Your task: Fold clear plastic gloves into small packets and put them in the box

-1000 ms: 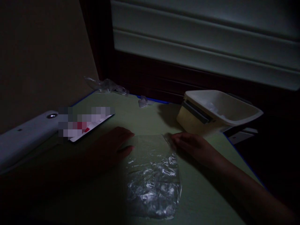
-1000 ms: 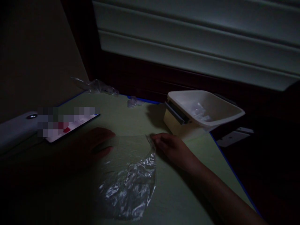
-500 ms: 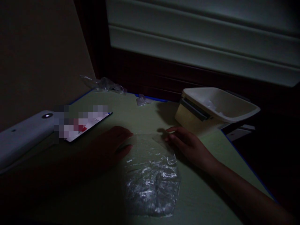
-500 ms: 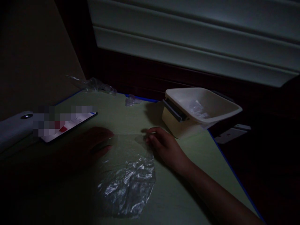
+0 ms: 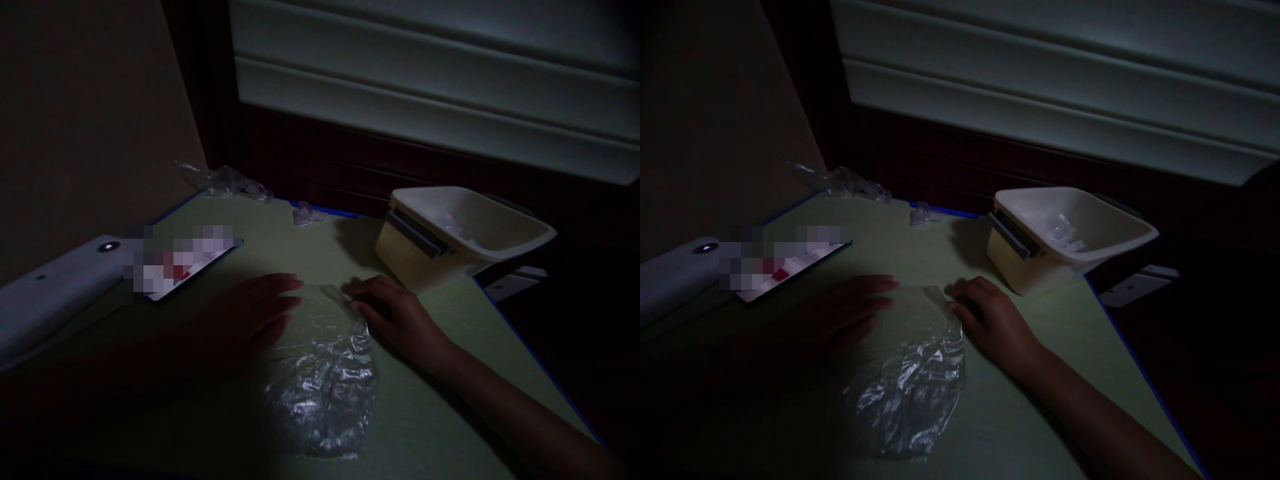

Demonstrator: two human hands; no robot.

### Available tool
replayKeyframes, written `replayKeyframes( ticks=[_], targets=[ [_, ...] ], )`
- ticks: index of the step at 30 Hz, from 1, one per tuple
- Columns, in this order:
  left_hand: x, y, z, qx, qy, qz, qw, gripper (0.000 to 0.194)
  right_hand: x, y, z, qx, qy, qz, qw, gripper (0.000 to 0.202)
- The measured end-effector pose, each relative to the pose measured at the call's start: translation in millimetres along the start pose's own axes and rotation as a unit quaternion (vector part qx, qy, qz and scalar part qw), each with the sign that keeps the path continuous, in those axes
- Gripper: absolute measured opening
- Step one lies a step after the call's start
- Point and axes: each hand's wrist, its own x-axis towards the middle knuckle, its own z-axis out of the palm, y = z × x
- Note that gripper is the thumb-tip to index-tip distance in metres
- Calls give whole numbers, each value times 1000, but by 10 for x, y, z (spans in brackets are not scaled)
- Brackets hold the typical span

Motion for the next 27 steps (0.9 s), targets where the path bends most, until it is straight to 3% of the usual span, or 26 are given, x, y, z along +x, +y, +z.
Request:
replayKeyframes(
  ticks=[3, 8, 15, 27],
  targets=[
    [87, 161, -17, -58, -38, 105, 992, 29, 17, 13, 49, 10, 9, -44, 999, 18],
    [186, 362, 45, -91, -124, 198, 968, 37, 25, 14, 87, -9, -45, -84, 995, 24],
    [104, 340, 159, -109, -100, 169, 974, 38, 25, 1, 66, -24, -54, -76, 995, 24],
    [119, 363, 109, -63, -82, 195, 975, 36, -3, 29, 43, -70, -35, -32, 996, 25]
  ],
)
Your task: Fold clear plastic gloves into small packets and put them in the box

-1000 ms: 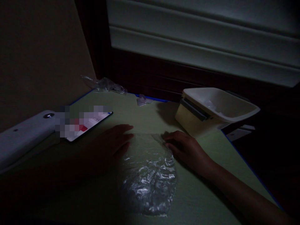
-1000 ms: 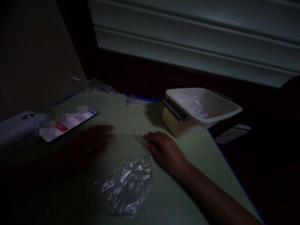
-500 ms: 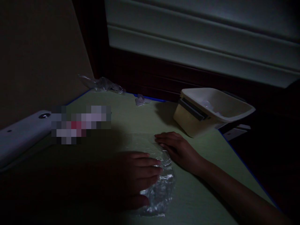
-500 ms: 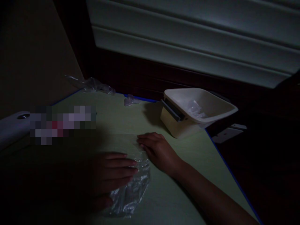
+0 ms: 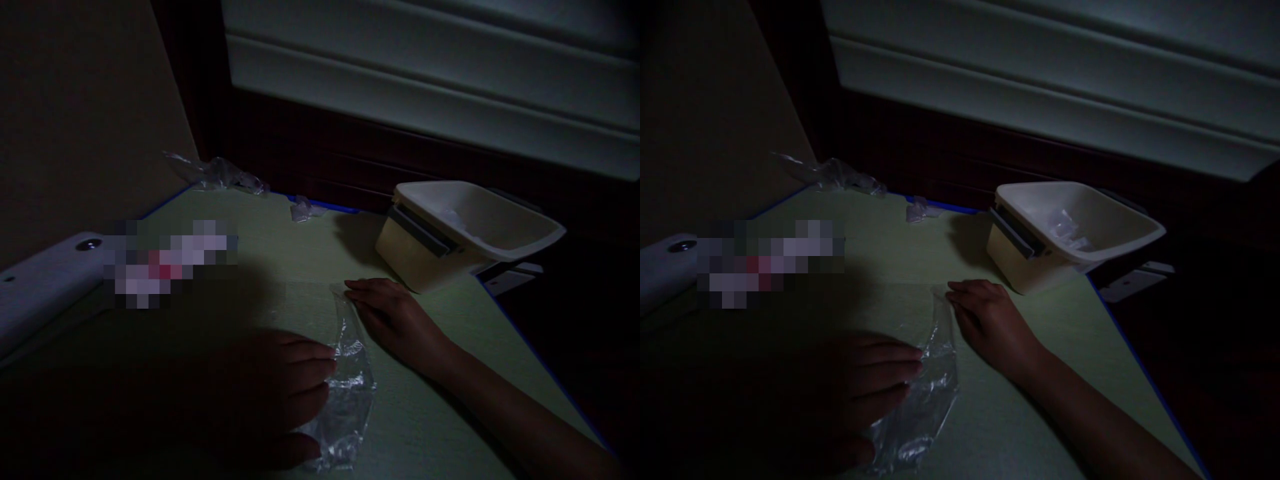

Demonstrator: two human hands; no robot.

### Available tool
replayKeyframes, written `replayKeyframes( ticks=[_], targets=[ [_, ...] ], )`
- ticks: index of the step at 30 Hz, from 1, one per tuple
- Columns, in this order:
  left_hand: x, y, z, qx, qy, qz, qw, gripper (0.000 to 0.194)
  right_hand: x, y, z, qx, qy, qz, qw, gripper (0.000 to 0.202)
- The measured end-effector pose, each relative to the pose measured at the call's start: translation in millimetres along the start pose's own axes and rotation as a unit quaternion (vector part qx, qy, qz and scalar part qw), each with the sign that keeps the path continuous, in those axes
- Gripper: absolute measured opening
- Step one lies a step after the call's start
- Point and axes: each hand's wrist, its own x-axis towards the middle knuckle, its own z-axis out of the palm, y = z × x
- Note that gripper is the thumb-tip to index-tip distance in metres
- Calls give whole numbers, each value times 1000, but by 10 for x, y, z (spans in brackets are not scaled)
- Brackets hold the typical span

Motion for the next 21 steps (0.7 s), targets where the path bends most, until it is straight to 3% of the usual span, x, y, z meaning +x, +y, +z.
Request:
replayKeyframes(
  ticks=[5, 8, 13, 16, 21],
  targets=[
    [2, -17, -4, -1, -10, 12, 1000, 38, -22, -9, -11, -14, 13, 14, 1000, 29],
    [0, -9, 2, -2, 1, 3, 1000, 43, -34, -27, -17, -12, 29, -16, 999, 33],
    [-3, -8, 9, -12, -3, 2, 1000, 45, -32, -38, -19, 0, -24, -70, 997, 31],
    [-5, -18, 14, -9, -6, 10, 1000, 45, -34, -25, -15, -20, -49, -55, 997, 34],
    [-38, 8, 1, 9, 44, -6, 999, 44, -44, -12, -21, -19, -42, -30, 998, 32]
  ],
)
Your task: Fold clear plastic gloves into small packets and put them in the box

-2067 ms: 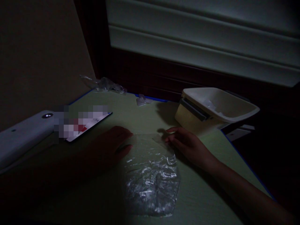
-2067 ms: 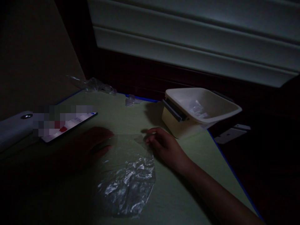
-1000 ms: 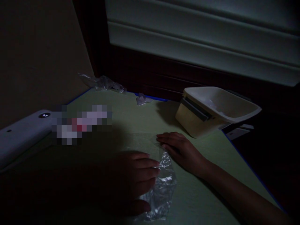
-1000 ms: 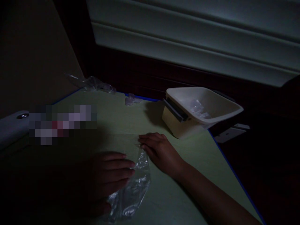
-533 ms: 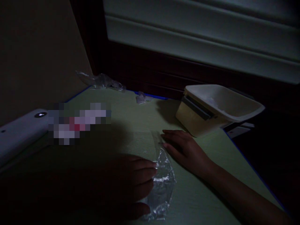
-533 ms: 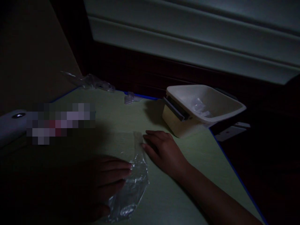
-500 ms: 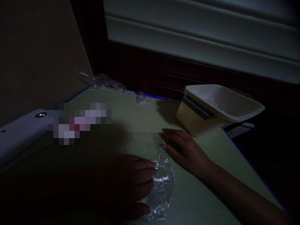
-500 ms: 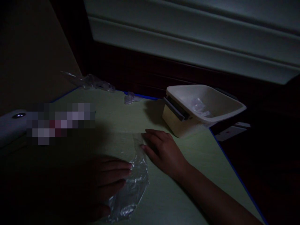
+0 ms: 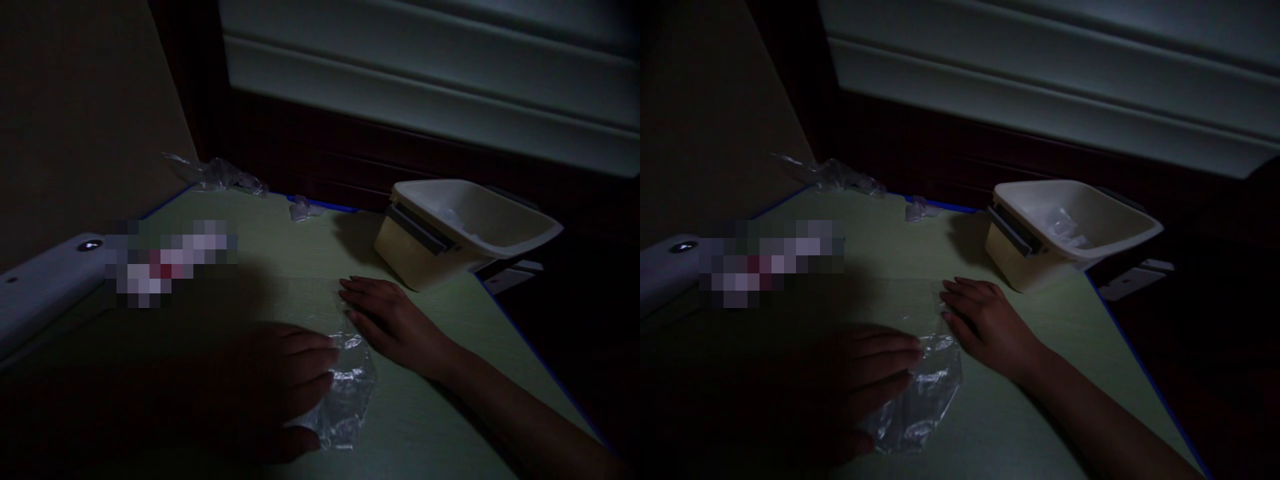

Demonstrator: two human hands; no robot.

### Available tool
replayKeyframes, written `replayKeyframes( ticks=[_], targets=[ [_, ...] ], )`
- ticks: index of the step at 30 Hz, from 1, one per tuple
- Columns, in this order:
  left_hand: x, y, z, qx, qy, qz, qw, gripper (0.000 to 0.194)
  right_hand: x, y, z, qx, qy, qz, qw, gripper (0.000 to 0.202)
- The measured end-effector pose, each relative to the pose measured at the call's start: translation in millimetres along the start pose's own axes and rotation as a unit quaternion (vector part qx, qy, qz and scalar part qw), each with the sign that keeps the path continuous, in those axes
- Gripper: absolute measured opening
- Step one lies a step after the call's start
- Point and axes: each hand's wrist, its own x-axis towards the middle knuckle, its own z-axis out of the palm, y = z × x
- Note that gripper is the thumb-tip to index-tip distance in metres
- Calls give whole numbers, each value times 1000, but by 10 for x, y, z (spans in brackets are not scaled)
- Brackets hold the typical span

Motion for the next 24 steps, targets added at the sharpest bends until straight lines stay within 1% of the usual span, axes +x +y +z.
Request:
replayKeyframes(
  ticks=[1, 3, 6, 7, 9, 11, 12, 15, 18, 22, 24],
  targets=[
    [-10, 0, -13, 9, 11, -12, 1000, 41, -1, -5, -4, 8, 4, 2, 1000, 32],
    [-27, -32, -53, 35, 31, -57, 997, 32, 0, -17, -15, 31, 14, 12, 999, 32],
    [-53, -181, -147, 86, 55, -162, 982, 25, 10, -14, -40, 70, 48, 56, 995, 32],
    [-65, -255, -182, 95, 43, -217, 971, 26, 15, -1, -47, 81, 61, 76, 992, 30],
    [-97, -417, -248, 113, 4, -289, 951, 26, 31, 42, -55, 99, 82, 115, 985, 27],
    [-134, -564, -289, 114, -24, -350, 929, 32, 56, 96, -51, 116, 93, 150, 977, 24],
    [-150, -621, -297, 92, -35, -373, 922, 34, 74, 120, -46, 125, 90, 165, 974, 25],
    [-176, -699, -284, 72, -33, -379, 922, 32, 153, 160, -34, 142, 52, 185, 971, 32],
    [-162, -676, -252, 44, -29, -382, 923, 30, 274, 161, -57, 139, -1, 202, 969, 37],
    [-131, -631, -221, 9, -16, -381, 924, 22, 454, 170, -127, 179, -85, 248, 948, 25],
    [-128, -632, -214, -5, -7, -381, 924, 19, 521, 178, -153, 204, -105, 252, 940, 20]
  ],
)
